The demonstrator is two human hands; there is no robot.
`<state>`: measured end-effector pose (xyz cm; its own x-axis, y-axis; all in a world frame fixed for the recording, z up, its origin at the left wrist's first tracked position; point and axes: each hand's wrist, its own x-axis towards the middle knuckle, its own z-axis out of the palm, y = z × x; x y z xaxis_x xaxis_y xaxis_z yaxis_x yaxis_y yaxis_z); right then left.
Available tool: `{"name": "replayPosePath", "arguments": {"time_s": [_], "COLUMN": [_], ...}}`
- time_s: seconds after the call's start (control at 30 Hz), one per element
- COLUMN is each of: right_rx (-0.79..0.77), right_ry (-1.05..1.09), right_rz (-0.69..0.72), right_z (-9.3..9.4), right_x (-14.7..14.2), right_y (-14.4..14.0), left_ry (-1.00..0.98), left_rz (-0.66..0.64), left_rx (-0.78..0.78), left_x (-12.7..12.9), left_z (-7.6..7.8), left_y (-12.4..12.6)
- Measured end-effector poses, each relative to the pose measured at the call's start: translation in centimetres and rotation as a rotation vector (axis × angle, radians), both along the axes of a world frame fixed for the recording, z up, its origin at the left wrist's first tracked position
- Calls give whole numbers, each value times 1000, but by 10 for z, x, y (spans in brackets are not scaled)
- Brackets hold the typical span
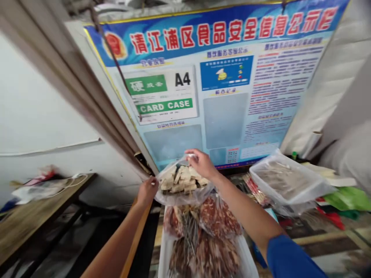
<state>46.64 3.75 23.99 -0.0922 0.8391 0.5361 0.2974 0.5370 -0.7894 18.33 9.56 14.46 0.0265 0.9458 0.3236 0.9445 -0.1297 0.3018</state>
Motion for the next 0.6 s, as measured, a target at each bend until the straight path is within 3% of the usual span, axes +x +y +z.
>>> {"name": "replayPosePath", "arguments": {"time_s": [0.07, 0.13, 0.27, 0.33, 0.43, 0.6], "right_rx": [26, 15, -78, -92, -84, -96], "right_ry": [-86, -220, -509, -654, -756, -579], "right_rz": [33, 88, 201, 237, 287, 255], "right_z": [-3, -18, -69, -90, -103, -94], "right_x": [-6, -30, -93, -112, -117, -97], "right_y": [-9, -23, -42, -49, -61, -73], "left_ry": [-36, -95, -76, 61, 163, 401], "left_rz": [-7, 21, 84, -44, -250, -239], "left_rx": [22, 45, 205, 211, 54, -269], "left_x": [-7, -11, -14, -13, -13, -18], "left_z": [-3, -7, -14, -15, -11, -2], "left_y": [-3, -7, -25, -32, -29, -3]}}
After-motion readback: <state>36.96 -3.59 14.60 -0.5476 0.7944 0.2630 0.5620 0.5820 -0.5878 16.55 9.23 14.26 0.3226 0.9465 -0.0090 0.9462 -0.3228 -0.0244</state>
